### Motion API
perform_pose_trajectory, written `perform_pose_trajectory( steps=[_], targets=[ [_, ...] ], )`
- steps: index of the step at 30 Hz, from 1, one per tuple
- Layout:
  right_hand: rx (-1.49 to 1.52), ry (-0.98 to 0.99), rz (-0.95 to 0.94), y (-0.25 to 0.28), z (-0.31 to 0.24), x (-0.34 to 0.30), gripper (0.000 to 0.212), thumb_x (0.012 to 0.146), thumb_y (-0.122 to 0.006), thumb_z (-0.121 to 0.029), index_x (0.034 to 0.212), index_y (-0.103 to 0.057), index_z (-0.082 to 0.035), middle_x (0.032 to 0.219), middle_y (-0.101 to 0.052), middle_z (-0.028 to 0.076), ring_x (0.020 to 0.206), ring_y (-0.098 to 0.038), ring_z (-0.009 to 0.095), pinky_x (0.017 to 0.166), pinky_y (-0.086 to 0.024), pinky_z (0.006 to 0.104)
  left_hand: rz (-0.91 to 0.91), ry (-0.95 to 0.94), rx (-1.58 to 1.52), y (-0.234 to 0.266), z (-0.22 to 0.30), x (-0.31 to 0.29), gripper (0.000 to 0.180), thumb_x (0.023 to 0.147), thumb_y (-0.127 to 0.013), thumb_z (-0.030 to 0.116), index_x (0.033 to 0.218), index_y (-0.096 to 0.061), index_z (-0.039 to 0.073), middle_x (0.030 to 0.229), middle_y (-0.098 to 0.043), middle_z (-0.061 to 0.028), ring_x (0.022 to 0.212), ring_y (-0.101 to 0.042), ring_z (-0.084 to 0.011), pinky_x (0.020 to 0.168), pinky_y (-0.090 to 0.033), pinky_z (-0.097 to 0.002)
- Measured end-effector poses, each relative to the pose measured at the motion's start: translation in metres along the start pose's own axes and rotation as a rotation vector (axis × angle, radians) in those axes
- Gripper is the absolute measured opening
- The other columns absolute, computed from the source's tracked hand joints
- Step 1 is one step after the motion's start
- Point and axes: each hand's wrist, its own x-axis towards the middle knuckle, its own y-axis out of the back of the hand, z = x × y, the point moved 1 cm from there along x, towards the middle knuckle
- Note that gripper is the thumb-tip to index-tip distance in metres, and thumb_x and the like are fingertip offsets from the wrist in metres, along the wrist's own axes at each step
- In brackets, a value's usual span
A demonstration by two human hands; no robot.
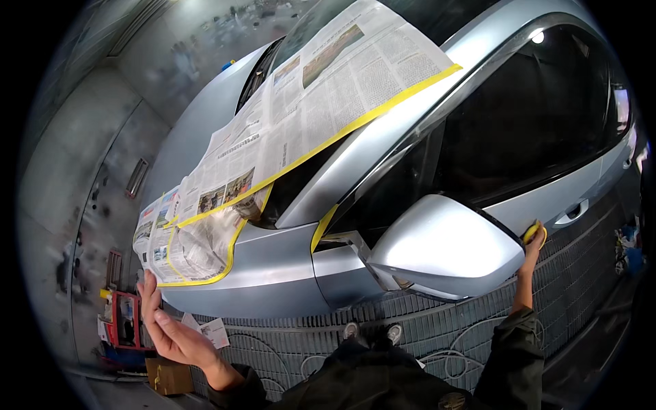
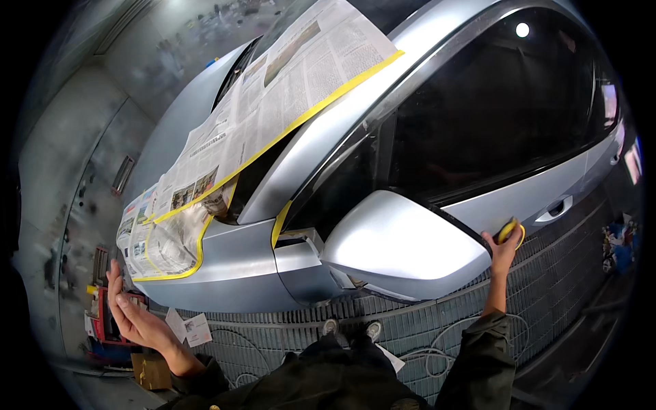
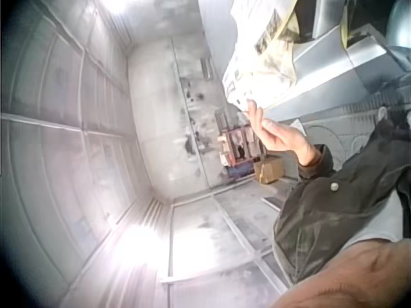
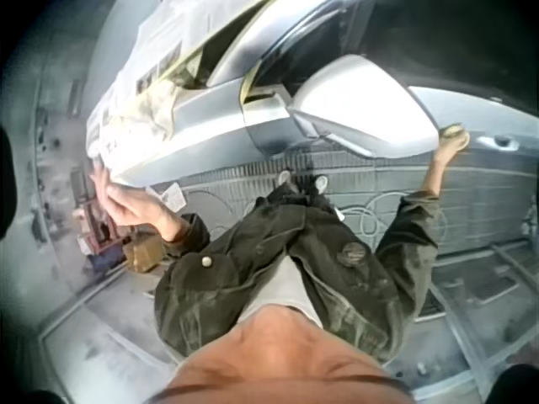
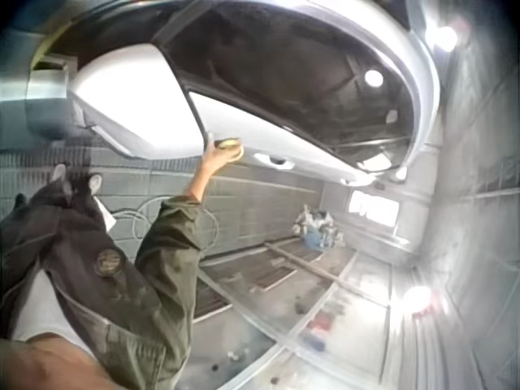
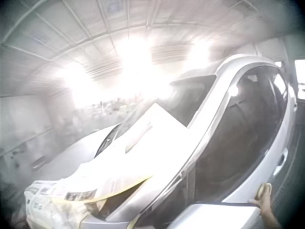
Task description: The person applies yellow masking tape along the edges of a silver car's hood and side mirror, then places newspaper over the hood and secures it with tape. They then cover the entire car with a blue plastic sheet and secure it with additional tape.
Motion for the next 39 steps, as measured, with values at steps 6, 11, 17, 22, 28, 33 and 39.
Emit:
perform_pose_trajectory(
  steps=[6,11,17,22,28,33,39],
  targets=[
    [-0.108,-0.025,0.04,0.002,-0.023,-0.011,0.091,0.081,-0.085,-0.029,0.151,-0.031,-0.006,0.143,-0.047,0.019,0.13,-0.048,0.03,0.109,-0.04,0.0378,-0.085,0.151,0.037,-0.02,0.007,-0.011,0.028,0.104,-0.041,0.009,0.117,-0.059,-0.008,0.129,-0.063,-0.0208,0.12,-0.058,-0.0279,0.106,-0.041,-0.0392],
    [0.085,-0.071,0.153,-0.004,-0.013,-0.037,0.071,0.092,-0.074,-0.027,0.146,-0.037,-0.002,0.142,-0.049,0.016,0.122,-0.053,0.023,0.101,-0.045,0.0317,-0.353,0.209,0.06,-0.06,0.012,-0.027,0.02,0.098,-0.055,0.005,0.111,-0.064,-0.006,0.115,-0.068,-0.0168,0.109,-0.062,-0.0247,0.101,-0.044,-0.0349],
    [0.342,-0.392,0.278,-0.004,0.025,-0.134,0.051,0.099,-0.065,-0.03,0.136,-0.047,0.0,0.12,-0.066,0.011,0.072,-0.055,0.007,0.062,-0.047,0.0213,-0.719,0.411,0.071,-0.103,0.007,-0.076,0.02,0.094,-0.063,0.005,0.111,-0.069,-0.003,0.089,-0.068,-0.0098,0.08,-0.063,-0.0151,0.074,-0.051,-0.028],
    [0.383,-0.595,0.212,-0.02,0.055,-0.216,0.041,0.101,-0.062,-0.028,0.129,-0.052,-0.001,0.105,-0.07,0.01,0.057,-0.048,0.004,0.05,-0.04,0.0195,-0.885,0.429,-0.021,-0.147,0.01,-0.115,0.044,0.091,-0.066,0.006,0.134,-0.06,0.001,0.078,-0.065,-0.0062,0.068,-0.06,-0.0116,0.062,-0.05,-0.0269],
    [0.467,-0.65,0.137,-0.025,0.054,-0.268,0.032,0.102,-0.059,-0.024,0.124,-0.053,-0.001,0.1,-0.07,0.011,0.053,-0.046,0.004,0.048,-0.038,0.0191,-0.856,0.331,-0.02,-0.188,0.024,-0.119,0.069,0.088,-0.066,0.003,0.15,-0.036,-0.003,0.075,-0.064,-0.0072,0.059,-0.058,-0.0149,0.058,-0.05,-0.0283],
    [0.473,-0.664,0.081,-0.026,0.055,-0.277,0.03,0.102,-0.058,-0.02,0.125,-0.053,-0.001,0.1,-0.07,0.011,0.054,-0.045,0.003,0.048,-0.036,0.0188,-0.876,0.349,0.0,-0.195,0.031,-0.121,0.085,0.088,-0.065,0.002,0.157,-0.015,-0.001,0.078,-0.067,-0.0091,0.061,-0.062,-0.0175,0.061,-0.052,-0.0292],
    [0.511,-0.649,0.04,-0.031,0.061,-0.276,0.029,0.103,-0.057,-0.018,0.126,-0.054,-0.001,0.096,-0.069,0.009,0.054,-0.044,0.003,0.048,-0.034,0.0191,-0.848,0.453,-0.05,-0.198,0.035,-0.122,0.087,0.09,-0.063,0.002,0.157,-0.008,-0.001,0.077,-0.07,-0.0106,0.063,-0.068,-0.0209,0.067,-0.054,-0.0318]
  ],
)
